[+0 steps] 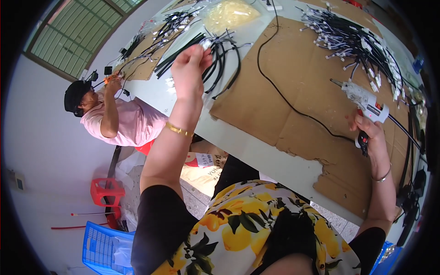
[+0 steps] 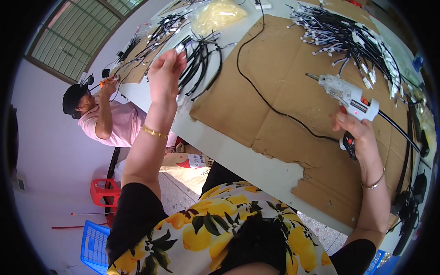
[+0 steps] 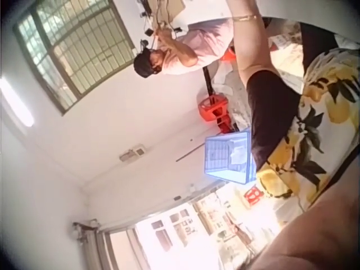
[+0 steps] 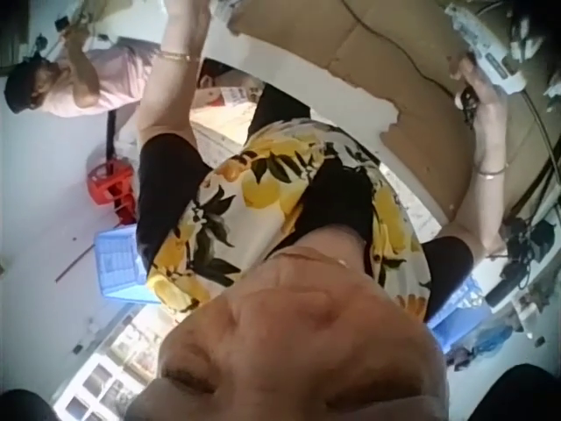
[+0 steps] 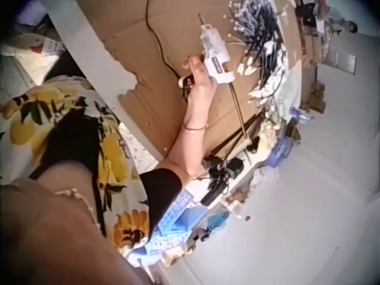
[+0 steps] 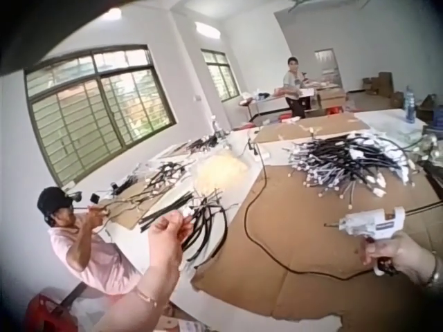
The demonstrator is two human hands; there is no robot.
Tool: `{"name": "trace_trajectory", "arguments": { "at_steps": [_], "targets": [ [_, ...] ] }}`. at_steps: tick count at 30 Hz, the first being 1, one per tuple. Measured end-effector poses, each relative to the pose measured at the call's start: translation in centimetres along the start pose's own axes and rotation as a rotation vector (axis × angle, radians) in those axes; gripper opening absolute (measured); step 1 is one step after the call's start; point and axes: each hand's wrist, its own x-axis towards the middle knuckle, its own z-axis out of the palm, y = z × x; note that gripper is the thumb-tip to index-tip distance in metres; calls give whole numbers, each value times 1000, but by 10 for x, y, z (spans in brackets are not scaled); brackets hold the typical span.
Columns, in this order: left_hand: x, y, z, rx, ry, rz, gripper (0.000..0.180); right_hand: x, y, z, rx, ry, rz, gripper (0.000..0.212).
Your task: Use a hot glue gun to attach plastic components to the ends of wire bundles.
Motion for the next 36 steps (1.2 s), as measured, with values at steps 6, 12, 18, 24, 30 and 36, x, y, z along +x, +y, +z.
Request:
{"name": "trace_trajectory", "arguments": {
  "at_steps": [6,12,18,24,30,36],
  "targets": [
    [-46,-28,-30,262,-11,81,17,-2,-1,1,12,-5,40,21],
    [-78,-43,-34,330,-88,102,16,-3,-4,3,1,-18,56,20],
    [-93,-39,-35,905,-87,372,14,-2,1,1,-15,-45,61,20],
    [-92,-36,-48,1168,-160,783,15,-4,5,-4,50,-22,46,29],
    [-97,-36,-53,1240,-143,785,16,1,11,-4,9,-70,-1,31],
    [-96,-38,-58,1245,-126,716,17,1,11,0,-35,-44,-25,30]
  ]
}}
